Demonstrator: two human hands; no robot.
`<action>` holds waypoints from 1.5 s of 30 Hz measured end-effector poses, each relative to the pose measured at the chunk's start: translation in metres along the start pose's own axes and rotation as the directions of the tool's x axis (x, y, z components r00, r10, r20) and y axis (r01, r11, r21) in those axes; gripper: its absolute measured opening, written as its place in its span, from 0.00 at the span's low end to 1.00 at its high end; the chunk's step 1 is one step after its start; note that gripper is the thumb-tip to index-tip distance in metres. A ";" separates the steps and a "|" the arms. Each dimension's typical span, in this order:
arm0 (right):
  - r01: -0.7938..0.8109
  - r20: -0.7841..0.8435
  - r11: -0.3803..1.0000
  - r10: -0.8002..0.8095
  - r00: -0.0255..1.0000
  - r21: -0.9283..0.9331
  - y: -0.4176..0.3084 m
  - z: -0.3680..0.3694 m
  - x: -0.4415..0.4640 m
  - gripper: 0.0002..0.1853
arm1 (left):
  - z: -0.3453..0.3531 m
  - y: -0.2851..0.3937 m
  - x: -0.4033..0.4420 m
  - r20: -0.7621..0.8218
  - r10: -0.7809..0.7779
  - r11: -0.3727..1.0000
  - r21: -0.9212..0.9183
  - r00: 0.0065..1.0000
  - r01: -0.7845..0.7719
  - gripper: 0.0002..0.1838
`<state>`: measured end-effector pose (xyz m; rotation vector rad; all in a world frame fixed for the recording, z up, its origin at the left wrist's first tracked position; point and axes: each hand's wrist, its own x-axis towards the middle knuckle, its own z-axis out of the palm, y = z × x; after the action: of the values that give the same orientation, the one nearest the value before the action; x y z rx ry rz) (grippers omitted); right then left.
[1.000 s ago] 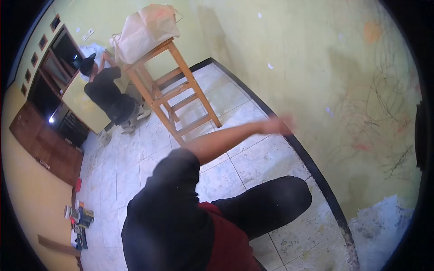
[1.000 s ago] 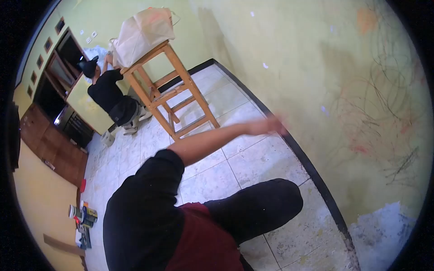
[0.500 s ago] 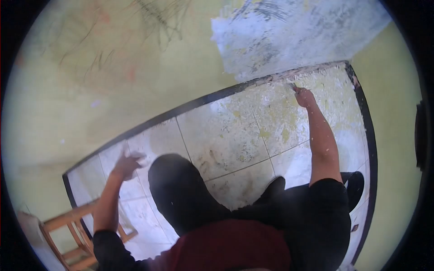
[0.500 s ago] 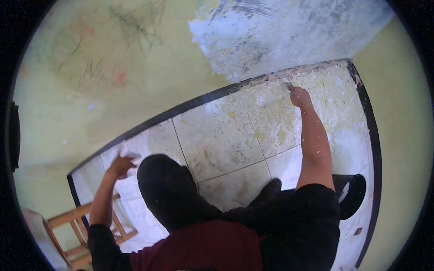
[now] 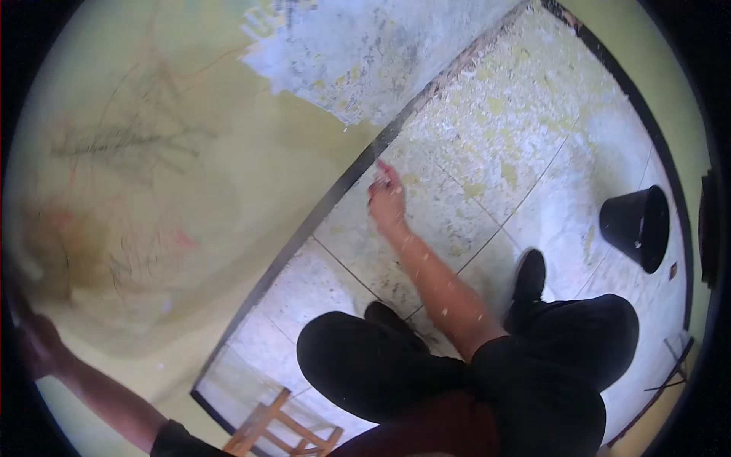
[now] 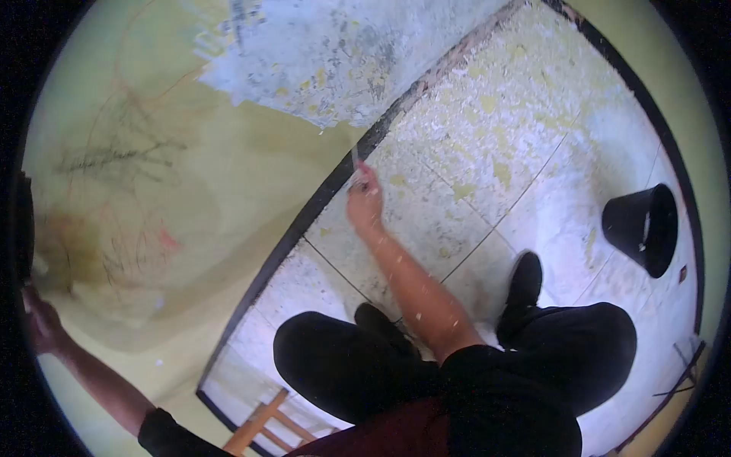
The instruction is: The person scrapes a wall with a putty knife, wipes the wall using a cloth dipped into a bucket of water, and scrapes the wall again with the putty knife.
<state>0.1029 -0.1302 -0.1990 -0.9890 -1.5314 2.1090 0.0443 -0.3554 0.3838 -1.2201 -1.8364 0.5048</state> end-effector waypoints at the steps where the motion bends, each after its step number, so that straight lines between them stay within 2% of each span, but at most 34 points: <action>1: 0.040 -0.015 0.995 -0.039 0.999 0.096 -0.013 0.020 -0.014 0.18 | 0.001 -0.008 0.007 0.022 0.088 0.996 0.017 0.996 -0.089 0.40; 2: 0.082 -0.029 0.978 -0.077 0.997 0.191 -0.028 0.040 -0.028 0.19 | 0.002 -0.016 0.015 0.045 0.176 0.984 0.030 0.983 -0.178 0.43; 4: 0.071 -0.099 0.974 -0.050 0.994 0.217 -0.060 0.051 -0.033 0.19 | 0.016 -0.022 -0.001 -0.060 -0.187 0.982 -0.006 0.980 0.187 0.35; 5: 0.003 -0.076 0.996 0.003 0.997 0.085 -0.075 0.050 -0.036 0.19 | 0.023 -0.025 -0.012 -0.090 -0.373 0.928 -0.040 0.924 0.371 0.31; 6: -0.059 -0.052 0.997 0.057 0.997 -0.053 -0.078 0.048 -0.038 0.19 | 0.026 -0.024 -0.014 -0.175 -0.380 0.924 -0.039 0.908 0.380 0.32; 7: -0.073 -0.063 0.996 0.070 0.996 -0.051 -0.073 0.048 -0.036 0.19 | 0.027 -0.023 -0.006 -0.248 -0.298 0.953 -0.021 0.922 0.303 0.32; 9: 0.109 -0.138 0.994 -0.106 0.985 0.016 -0.063 0.047 -0.034 0.19 | 0.030 -0.020 0.003 -0.323 -0.213 0.975 -0.005 0.922 0.224 0.34; 10: 0.095 -0.128 0.995 -0.093 0.987 0.006 -0.060 0.050 -0.042 0.19 | 0.030 -0.019 0.004 -0.330 -0.198 0.978 -0.001 0.923 0.210 0.34; 13: 0.189 -0.150 0.974 -0.206 0.967 -0.123 -0.072 0.050 -0.035 0.20 | 0.031 -0.023 0.002 -0.376 -0.181 0.980 0.012 0.909 0.200 0.36; 15: 0.004 -0.168 0.991 -0.026 0.985 -0.131 -0.085 0.042 -0.015 0.14 | 0.032 -0.023 0.002 -0.391 -0.172 0.982 0.006 0.904 0.189 0.38; 16: 0.095 -0.209 0.988 -0.068 0.976 0.123 -0.084 0.041 0.012 0.14 | 0.035 -0.021 0.002 -0.389 -0.169 0.983 0.006 0.905 0.186 0.39; 17: 0.085 -0.201 0.988 -0.059 0.978 0.125 -0.078 0.041 0.001 0.14 | 0.034 -0.022 0.004 -0.389 -0.154 0.985 0.016 0.908 0.174 0.39; 19: 0.048 -0.118 0.994 -0.059 0.991 -0.095 -0.075 0.039 -0.023 0.14 | 0.034 -0.022 0.004 -0.406 -0.140 0.986 0.023 0.903 0.163 0.41; 20: 0.235 -0.097 0.971 -0.237 0.967 -0.036 -0.072 0.043 -0.041 0.14 | 0.035 -0.019 0.004 -0.416 -0.142 0.986 0.019 0.898 0.164 0.41; 21: 0.223 -0.106 0.974 -0.226 0.968 -0.036 -0.065 0.046 -0.037 0.14 | 0.037 -0.017 0.004 -0.411 -0.146 0.986 0.012 0.900 0.166 0.42; 23: 0.047 -0.196 0.997 -0.057 0.979 -0.055 -0.071 0.044 -0.015 0.13 | 0.040 -0.016 0.006 -0.400 -0.154 0.986 -0.007 0.903 0.165 0.44; 24: 0.065 -0.198 0.994 -0.047 0.979 0.085 -0.058 0.043 0.011 0.14 | 0.038 -0.016 0.006 -0.399 -0.145 0.987 0.001 0.906 0.158 0.44; 25: 0.073 -0.193 0.993 -0.054 0.980 0.089 -0.060 0.043 0.001 0.14 | 0.038 -0.016 0.006 -0.400 -0.126 0.989 0.016 0.908 0.144 0.45; 27: 0.154 -0.104 0.987 -0.158 0.982 -0.045 -0.069 0.041 -0.034 0.15 | 0.037 -0.016 0.009 -0.418 -0.137 0.988 0.008 0.898 0.155 0.45; 28: 0.308 -0.113 0.951 -0.308 0.945 -0.017 -0.073 0.047 -0.046 0.16 | 0.039 -0.013 0.011 -0.422 -0.135 0.989 -0.007 0.896 0.146 0.45; 29: 0.295 -0.119 0.955 -0.295 0.948 -0.022 -0.070 0.046 -0.041 0.16 | 0.041 -0.011 0.011 -0.408 -0.137 0.990 -0.027 0.903 0.138 0.45; 32: 0.038 -0.104 0.999 -0.034 0.994 0.036 -0.073 0.043 -0.025 0.16 | 0.043 -0.009 0.005 -0.378 -0.176 0.984 -0.041 0.909 0.174 0.45; 33: 0.038 -0.094 0.999 -0.034 0.995 0.036 -0.073 0.043 -0.034 0.16 | 0.042 -0.009 0.006 -0.376 -0.167 0.985 -0.028 0.912 0.169 0.45; 35: 0.131 -0.060 0.991 -0.133 0.989 -0.035 -0.078 0.041 -0.045 0.16 | 0.041 -0.012 0.012 -0.403 -0.143 0.988 -0.011 0.904 0.151 0.45; 37: 0.198 -0.055 0.977 -0.203 0.978 -0.081 -0.080 0.040 -0.043 0.16 | 0.044 -0.009 0.012 -0.424 -0.180 0.984 -0.062 0.887 0.170 0.45; 38: 0.134 -0.078 0.988 -0.140 0.987 -0.072 -0.075 0.041 -0.029 0.16 | 0.046 -0.007 0.011 -0.410 -0.235 0.970 -0.150 0.881 0.189 0.45; 40: 0.072 -0.108 0.997 -0.071 0.992 0.002 -0.081 0.041 -0.025 0.15 | 0.043 -0.010 0.010 -0.405 -0.187 0.982 -0.076 0.895 0.171 0.45; 41: 0.079 -0.103 0.997 -0.078 0.992 0.006 -0.084 0.041 -0.034 0.15 | 0.040 -0.013 0.010 -0.401 -0.133 0.990 -0.010 0.906 0.140 0.45; 43: 0.119 -0.017 0.990 -0.121 0.992 -0.080 -0.089 0.038 -0.043 0.13 | 0.044 -0.010 0.011 -0.422 -0.129 0.992 -0.044 0.897 0.122 0.45; 45: 0.096 -0.043 0.991 -0.101 0.994 -0.089 -0.076 0.034 -0.016 0.13 | 0.043 -0.003 0.010 -0.441 -0.266 0.964 -0.096 0.857 0.249 0.45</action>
<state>0.0809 -0.1371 -0.1172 -0.9647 -1.6269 1.9530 0.0059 -0.3430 0.3660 -0.9888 -1.5731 0.0272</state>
